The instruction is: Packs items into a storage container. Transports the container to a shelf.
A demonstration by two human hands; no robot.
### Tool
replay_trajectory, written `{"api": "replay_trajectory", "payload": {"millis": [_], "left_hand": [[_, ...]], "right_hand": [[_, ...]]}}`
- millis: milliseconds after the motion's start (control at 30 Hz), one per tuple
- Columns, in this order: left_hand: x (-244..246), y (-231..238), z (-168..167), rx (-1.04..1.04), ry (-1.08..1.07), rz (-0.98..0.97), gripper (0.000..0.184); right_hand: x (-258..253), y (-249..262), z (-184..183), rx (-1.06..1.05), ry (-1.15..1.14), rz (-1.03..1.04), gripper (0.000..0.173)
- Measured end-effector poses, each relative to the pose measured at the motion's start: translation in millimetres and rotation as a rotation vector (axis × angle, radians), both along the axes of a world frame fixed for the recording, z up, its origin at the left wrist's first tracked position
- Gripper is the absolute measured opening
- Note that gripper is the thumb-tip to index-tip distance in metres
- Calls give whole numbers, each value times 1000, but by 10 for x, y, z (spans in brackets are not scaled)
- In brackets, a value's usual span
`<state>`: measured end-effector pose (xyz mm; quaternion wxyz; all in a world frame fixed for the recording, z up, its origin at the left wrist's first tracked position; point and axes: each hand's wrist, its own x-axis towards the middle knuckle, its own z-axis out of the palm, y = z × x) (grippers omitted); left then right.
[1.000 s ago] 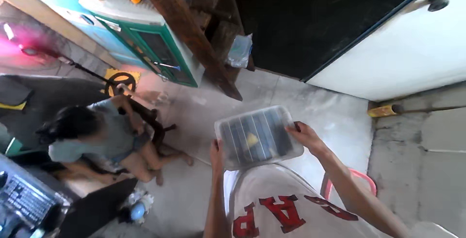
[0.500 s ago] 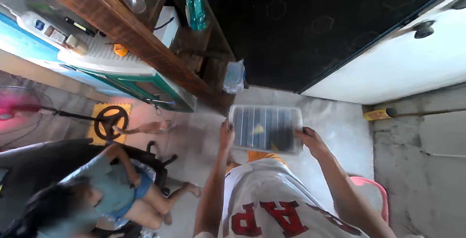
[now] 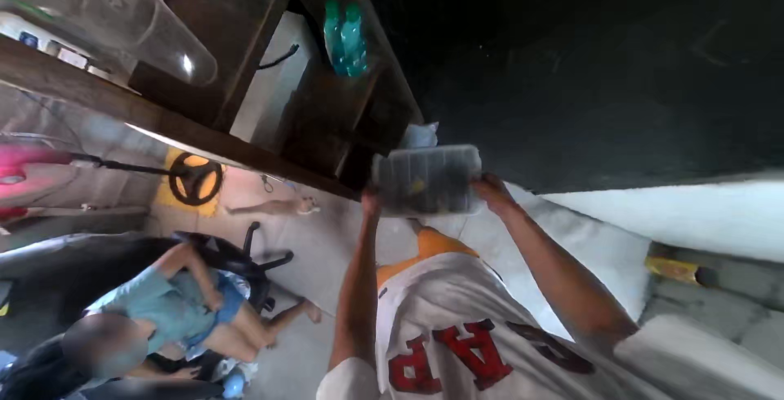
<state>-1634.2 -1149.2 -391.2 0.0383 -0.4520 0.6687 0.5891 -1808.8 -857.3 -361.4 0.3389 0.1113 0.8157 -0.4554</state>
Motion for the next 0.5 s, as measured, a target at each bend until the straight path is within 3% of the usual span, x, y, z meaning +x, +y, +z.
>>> {"api": "replay_trajectory", "payload": {"millis": [100, 267, 400, 500], "left_hand": [[-362, -128, 14, 6, -8, 45, 57], [-729, -372, -240, -32, 66, 92, 67], [-733, -476, -454, -82, -31, 60, 58], [-668, -308, -536, -160, -32, 98, 67]], "right_hand": [[-561, -248, -314, -50, -32, 16, 48], [-1110, -724, -603, -135, -39, 4, 52], [-1368, -980, -881, -123, -25, -14, 56], [-1480, -1052, -1012, -54, -36, -21, 54]]}}
